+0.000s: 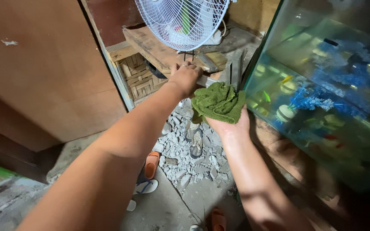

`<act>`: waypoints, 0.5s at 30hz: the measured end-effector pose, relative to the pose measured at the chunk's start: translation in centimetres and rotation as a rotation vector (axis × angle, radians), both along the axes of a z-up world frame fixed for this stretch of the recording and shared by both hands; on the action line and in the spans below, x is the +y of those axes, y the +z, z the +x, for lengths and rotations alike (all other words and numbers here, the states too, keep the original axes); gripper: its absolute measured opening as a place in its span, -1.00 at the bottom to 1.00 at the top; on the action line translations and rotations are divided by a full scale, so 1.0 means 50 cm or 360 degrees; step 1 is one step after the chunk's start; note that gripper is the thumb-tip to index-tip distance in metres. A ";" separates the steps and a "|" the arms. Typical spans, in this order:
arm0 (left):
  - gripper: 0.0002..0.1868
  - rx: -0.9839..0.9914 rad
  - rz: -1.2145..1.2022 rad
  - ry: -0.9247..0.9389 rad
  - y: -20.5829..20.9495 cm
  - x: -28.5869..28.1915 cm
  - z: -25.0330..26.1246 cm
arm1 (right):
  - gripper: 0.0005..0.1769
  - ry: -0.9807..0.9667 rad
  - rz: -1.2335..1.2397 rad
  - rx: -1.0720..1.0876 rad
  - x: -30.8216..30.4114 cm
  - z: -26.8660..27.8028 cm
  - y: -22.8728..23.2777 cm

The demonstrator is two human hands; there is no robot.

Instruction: The person wipes a metal ruler, an angle finder, a tape roll and an angle grinder with a green cloth, dips the cloth in a blue water scoop, and arranges the tools back into an open wooden toolbox.

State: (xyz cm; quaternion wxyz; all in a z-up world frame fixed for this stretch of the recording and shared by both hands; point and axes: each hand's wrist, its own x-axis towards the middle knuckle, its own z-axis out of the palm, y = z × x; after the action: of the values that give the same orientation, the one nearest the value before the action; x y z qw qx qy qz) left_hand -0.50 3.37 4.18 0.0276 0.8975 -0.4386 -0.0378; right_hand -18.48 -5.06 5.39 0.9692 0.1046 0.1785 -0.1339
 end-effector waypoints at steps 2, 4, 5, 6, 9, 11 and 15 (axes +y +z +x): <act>-0.14 0.0001 0.0009 -0.0033 0.000 -0.005 0.004 | -0.32 -0.0026 0.0001 0.0038 0.002 0.000 0.000; -0.10 -0.0033 -0.0002 -0.0160 0.001 -0.007 0.008 | -0.29 -0.0032 0.0004 0.0023 -0.001 -0.002 0.001; -0.11 -0.0031 0.0038 -0.0154 0.002 -0.008 0.011 | -0.28 -0.0022 0.0004 -0.0010 -0.002 -0.002 0.003; -0.12 -0.0024 0.0078 -0.0142 0.001 -0.004 0.014 | -0.28 -0.0007 0.0005 -0.0037 -0.001 -0.002 0.004; -0.15 0.0064 0.0021 -0.0148 -0.009 0.011 0.015 | -0.24 -0.0004 -0.0004 0.0007 0.002 -0.001 0.009; -0.11 0.0065 -0.0128 -0.0216 -0.019 0.015 0.010 | -0.22 -0.0028 0.0010 0.0040 0.001 -0.002 0.012; 0.11 -0.0021 -0.0340 -0.0371 -0.034 0.003 0.009 | -0.25 -0.0020 -0.0043 0.0110 0.002 -0.008 0.013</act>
State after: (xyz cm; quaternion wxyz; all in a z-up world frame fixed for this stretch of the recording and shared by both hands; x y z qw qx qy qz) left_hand -0.05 3.52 2.50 0.1154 0.8326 -0.5416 0.0121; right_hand -18.88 -4.95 6.02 0.9629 0.0881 0.2093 -0.1459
